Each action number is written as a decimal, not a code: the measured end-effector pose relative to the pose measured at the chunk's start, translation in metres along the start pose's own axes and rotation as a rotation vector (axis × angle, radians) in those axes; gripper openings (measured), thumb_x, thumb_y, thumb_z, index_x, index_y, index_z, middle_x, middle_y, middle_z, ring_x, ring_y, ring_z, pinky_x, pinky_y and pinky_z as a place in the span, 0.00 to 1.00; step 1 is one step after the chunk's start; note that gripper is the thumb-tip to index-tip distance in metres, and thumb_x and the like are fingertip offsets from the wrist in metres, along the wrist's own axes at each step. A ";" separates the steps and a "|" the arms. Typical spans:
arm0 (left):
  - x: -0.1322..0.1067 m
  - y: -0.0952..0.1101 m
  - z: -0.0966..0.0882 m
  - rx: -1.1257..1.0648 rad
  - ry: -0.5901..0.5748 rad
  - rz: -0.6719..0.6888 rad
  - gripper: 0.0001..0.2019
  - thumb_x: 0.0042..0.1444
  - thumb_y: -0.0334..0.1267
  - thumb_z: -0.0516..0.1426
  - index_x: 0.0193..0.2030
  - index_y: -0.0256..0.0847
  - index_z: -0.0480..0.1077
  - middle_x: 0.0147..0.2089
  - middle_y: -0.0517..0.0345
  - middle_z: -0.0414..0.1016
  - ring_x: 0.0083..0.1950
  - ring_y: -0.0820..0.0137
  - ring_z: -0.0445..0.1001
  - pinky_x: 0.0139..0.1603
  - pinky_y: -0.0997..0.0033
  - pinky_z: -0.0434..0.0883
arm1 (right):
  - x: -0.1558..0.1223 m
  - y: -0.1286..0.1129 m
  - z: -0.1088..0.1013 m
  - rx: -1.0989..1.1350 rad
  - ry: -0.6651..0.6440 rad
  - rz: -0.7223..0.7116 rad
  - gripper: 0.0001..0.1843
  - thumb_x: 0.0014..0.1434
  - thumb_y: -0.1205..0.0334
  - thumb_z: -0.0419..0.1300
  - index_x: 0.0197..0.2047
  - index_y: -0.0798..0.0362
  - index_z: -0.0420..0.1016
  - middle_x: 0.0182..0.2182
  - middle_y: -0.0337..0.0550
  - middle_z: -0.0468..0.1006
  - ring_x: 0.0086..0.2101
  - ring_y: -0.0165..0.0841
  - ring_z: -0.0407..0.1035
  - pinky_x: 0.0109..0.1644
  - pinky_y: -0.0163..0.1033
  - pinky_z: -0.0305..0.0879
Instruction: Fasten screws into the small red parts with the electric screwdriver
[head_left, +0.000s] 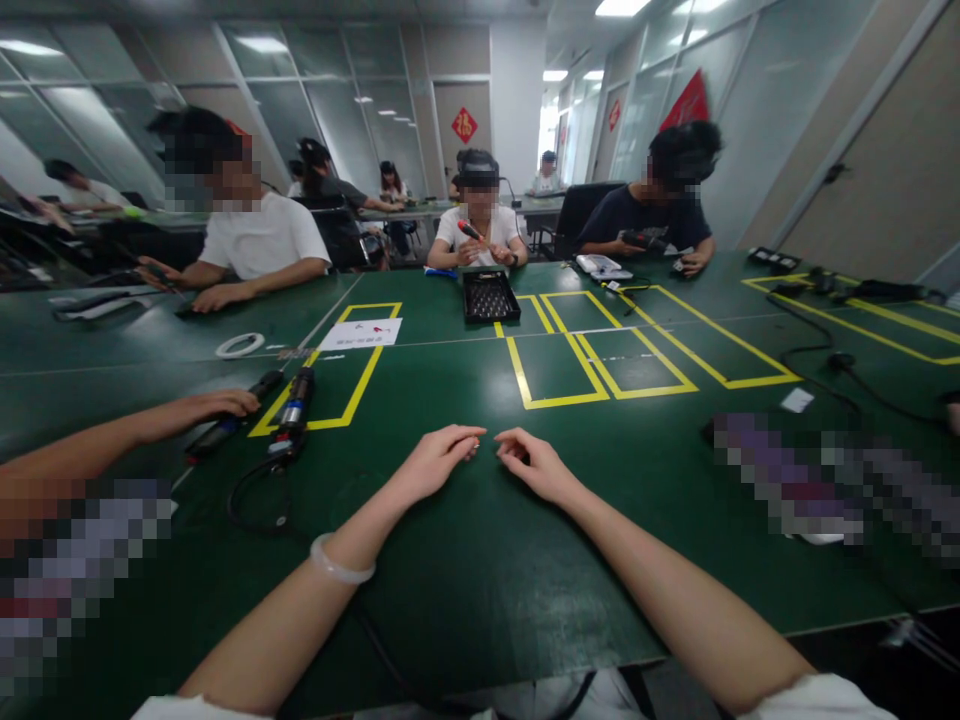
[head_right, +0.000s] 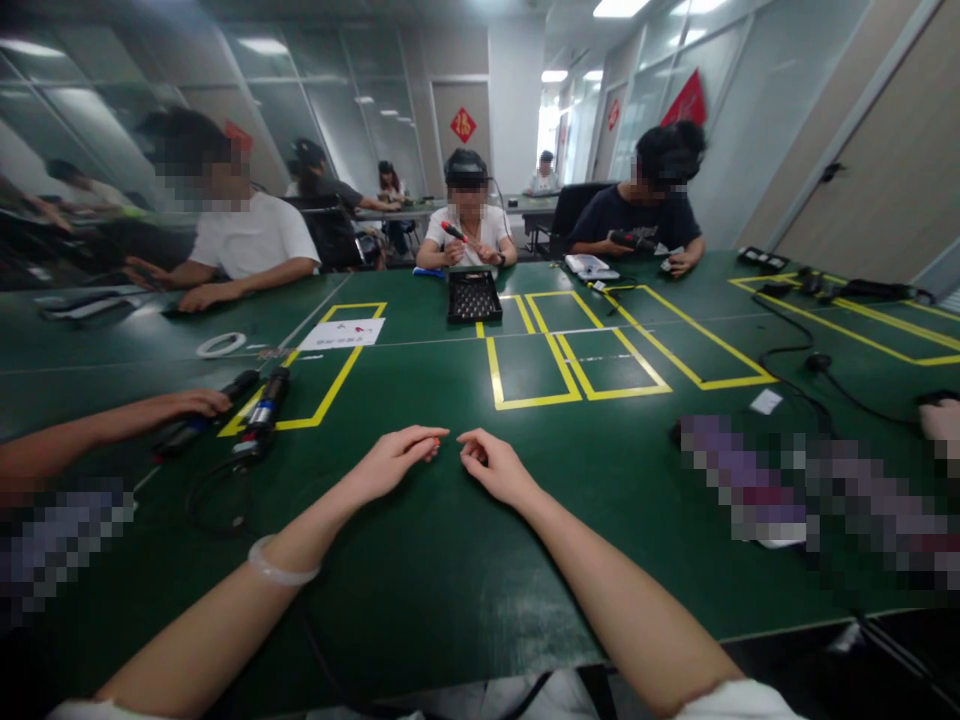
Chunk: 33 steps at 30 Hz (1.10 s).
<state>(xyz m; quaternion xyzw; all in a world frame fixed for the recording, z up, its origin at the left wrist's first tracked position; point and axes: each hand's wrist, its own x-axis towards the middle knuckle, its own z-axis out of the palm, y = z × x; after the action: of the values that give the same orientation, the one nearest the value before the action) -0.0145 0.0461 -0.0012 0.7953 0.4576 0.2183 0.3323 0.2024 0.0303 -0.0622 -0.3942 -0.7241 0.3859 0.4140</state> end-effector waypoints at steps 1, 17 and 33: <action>0.006 0.006 0.010 -0.093 -0.063 0.002 0.22 0.62 0.46 0.48 0.58 0.38 0.68 0.41 0.52 0.75 0.41 0.69 0.72 0.45 0.68 0.68 | 0.000 -0.001 -0.001 0.055 -0.015 0.019 0.14 0.60 0.64 0.55 0.49 0.53 0.68 0.35 0.40 0.74 0.33 0.29 0.67 0.39 0.35 0.64; 0.017 -0.005 0.047 -0.820 -0.038 -0.265 0.19 0.57 0.52 0.54 0.37 0.35 0.66 0.27 0.56 0.73 0.26 0.76 0.69 0.30 0.76 0.65 | 0.001 0.002 -0.005 0.343 -0.051 0.060 0.14 0.56 0.57 0.63 0.43 0.54 0.70 0.29 0.37 0.72 0.27 0.27 0.65 0.32 0.33 0.60; 0.013 -0.001 0.046 -0.683 -0.038 -0.158 0.16 0.54 0.48 0.58 0.38 0.35 0.67 0.32 0.56 0.74 0.31 0.75 0.70 0.34 0.74 0.65 | 0.000 -0.003 -0.006 0.238 -0.040 0.033 0.16 0.57 0.56 0.61 0.48 0.54 0.71 0.31 0.39 0.74 0.28 0.28 0.67 0.34 0.34 0.62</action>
<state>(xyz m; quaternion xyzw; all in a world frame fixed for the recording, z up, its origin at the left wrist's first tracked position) 0.0211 0.0431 -0.0332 0.6045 0.4120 0.3175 0.6034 0.2065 0.0307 -0.0573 -0.3462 -0.6749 0.4836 0.4368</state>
